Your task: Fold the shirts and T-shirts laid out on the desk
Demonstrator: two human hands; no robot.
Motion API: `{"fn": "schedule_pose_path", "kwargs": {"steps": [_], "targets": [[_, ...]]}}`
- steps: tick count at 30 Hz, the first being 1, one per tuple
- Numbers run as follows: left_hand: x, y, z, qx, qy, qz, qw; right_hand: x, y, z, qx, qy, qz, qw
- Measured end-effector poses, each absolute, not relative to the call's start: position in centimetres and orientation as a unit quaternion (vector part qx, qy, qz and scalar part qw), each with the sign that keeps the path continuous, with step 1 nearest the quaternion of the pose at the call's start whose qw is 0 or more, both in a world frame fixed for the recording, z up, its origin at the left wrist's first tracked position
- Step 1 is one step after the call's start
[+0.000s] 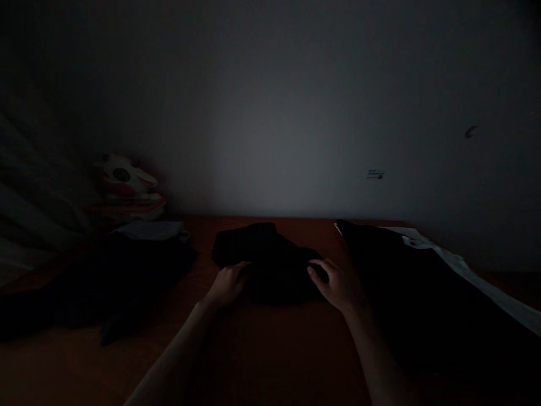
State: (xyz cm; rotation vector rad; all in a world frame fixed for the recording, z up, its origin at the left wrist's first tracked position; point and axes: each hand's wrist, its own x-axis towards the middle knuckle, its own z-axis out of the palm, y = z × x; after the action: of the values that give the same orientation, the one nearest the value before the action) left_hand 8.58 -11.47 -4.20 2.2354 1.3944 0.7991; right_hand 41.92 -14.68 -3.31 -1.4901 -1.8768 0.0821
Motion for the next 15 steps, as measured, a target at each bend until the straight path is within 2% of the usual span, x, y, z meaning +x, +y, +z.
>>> {"fn": "schedule_pose_path", "kwargs": {"steps": [5, 10, 12, 15], "targets": [[10.1, -11.6, -3.3, 0.586, 0.567, 0.444, 0.372, 38.9, -15.6, -3.0, -0.483, -0.807, 0.01, 0.34], [12.3, -13.7, -2.4, 0.547, 0.462, 0.427, 0.551, 35.7, -15.4, -4.1, -0.493, -0.803, 0.097, 0.321], [12.7, -14.6, -2.3, 0.571, 0.414, 0.431, 0.562, 35.5, -15.1, -4.6, -0.521, -0.758, 0.154, 0.362], [12.4, -14.9, -2.0, 0.671, 0.351, 0.442, 0.482, 36.2, -14.7, -4.8, -0.533, -0.637, 0.244, 0.5]]}}
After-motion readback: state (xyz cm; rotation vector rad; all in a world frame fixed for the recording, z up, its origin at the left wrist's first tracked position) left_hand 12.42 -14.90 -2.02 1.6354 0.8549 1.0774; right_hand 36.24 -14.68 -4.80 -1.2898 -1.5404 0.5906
